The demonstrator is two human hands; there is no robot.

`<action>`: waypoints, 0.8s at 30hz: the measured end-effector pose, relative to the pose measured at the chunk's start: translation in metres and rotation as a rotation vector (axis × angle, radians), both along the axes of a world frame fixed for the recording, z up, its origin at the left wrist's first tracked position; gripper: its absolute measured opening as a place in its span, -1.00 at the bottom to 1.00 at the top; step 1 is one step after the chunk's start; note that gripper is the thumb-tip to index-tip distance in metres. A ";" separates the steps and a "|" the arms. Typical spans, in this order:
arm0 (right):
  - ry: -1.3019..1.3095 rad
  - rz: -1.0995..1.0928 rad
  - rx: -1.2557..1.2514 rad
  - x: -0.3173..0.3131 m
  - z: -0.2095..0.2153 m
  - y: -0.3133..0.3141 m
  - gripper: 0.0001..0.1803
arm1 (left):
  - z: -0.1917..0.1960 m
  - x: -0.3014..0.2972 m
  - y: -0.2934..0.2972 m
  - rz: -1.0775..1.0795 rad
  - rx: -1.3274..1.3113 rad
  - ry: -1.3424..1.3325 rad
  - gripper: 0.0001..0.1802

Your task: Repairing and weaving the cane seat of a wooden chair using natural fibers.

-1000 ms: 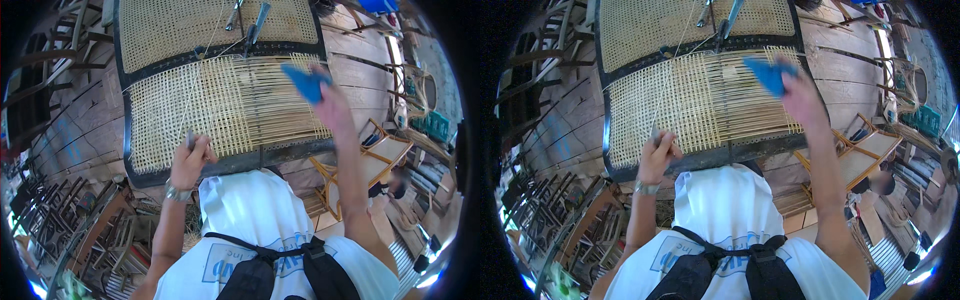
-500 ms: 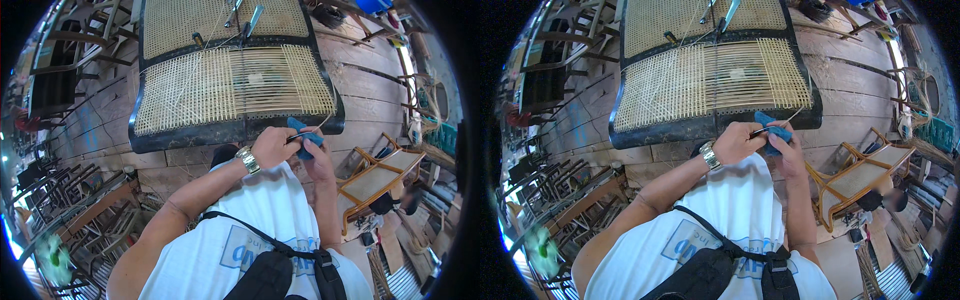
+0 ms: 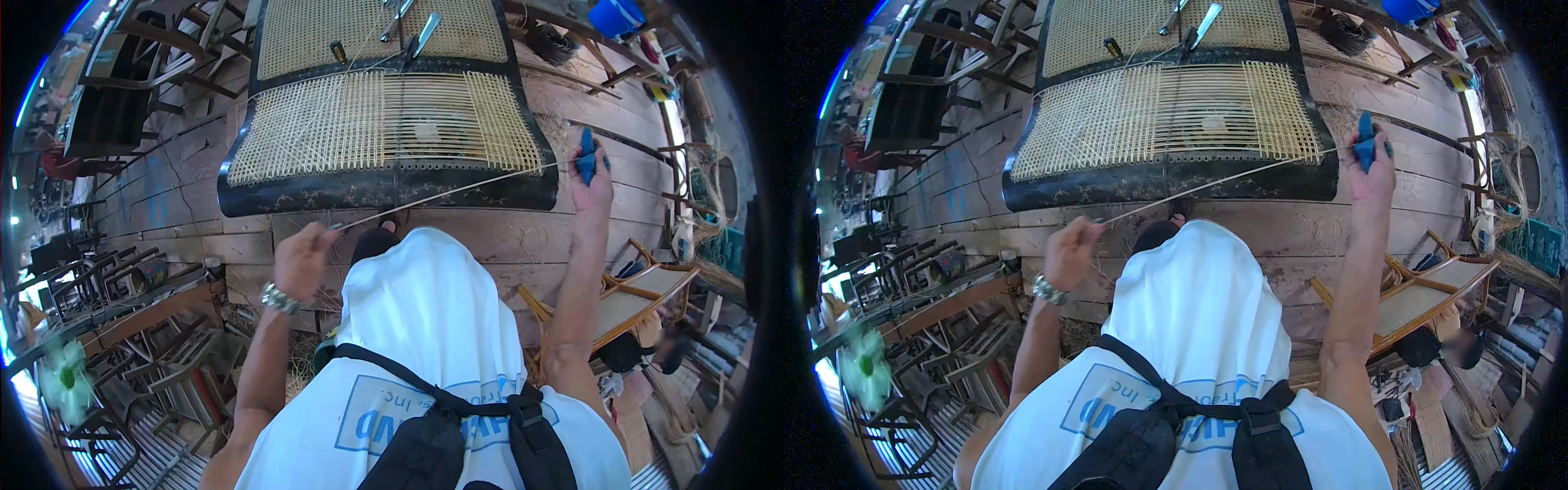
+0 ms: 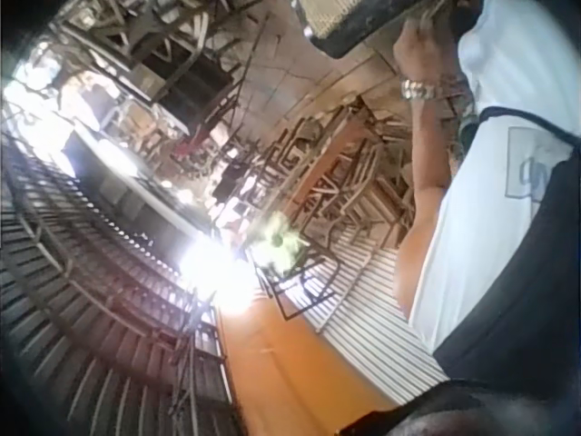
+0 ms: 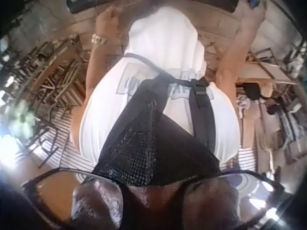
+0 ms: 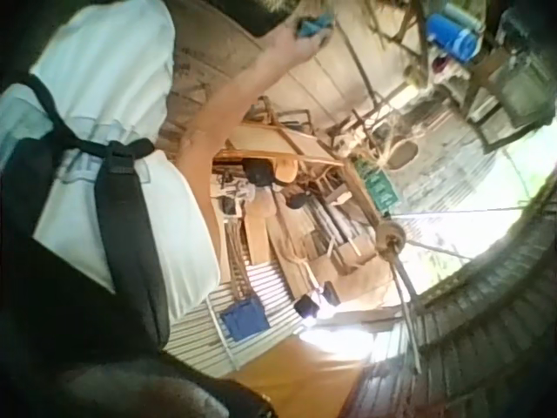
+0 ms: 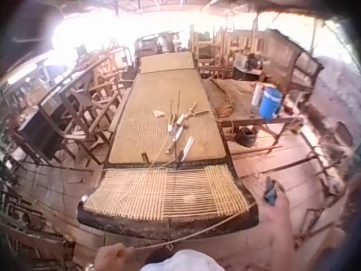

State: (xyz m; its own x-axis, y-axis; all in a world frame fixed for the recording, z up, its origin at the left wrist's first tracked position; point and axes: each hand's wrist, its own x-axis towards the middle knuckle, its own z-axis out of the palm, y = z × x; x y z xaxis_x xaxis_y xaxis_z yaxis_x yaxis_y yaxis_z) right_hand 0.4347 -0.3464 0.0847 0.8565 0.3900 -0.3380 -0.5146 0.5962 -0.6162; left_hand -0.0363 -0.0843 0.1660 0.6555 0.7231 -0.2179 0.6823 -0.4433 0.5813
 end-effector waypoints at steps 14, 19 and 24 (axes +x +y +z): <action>-0.028 0.459 -0.082 -0.221 0.018 0.123 -0.77 | -0.017 0.075 -0.017 -0.031 -0.266 -0.372 -0.39; 0.011 0.561 -0.136 -0.222 0.012 0.124 -0.74 | -0.045 0.100 -0.038 -0.124 -0.718 -0.310 -0.70; 0.126 0.030 -0.053 -0.148 -0.002 0.095 -0.72 | 0.003 -0.010 0.018 -0.002 -0.380 -0.078 -0.88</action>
State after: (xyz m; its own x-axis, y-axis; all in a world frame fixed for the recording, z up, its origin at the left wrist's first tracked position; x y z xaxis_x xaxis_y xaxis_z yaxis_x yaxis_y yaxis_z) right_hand 0.2867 -0.2518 0.0829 0.7942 0.3935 -0.4631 -0.6071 0.5478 -0.5756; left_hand -0.0463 -0.0665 0.1694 0.6818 0.5993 -0.4195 0.6290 -0.1875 0.7545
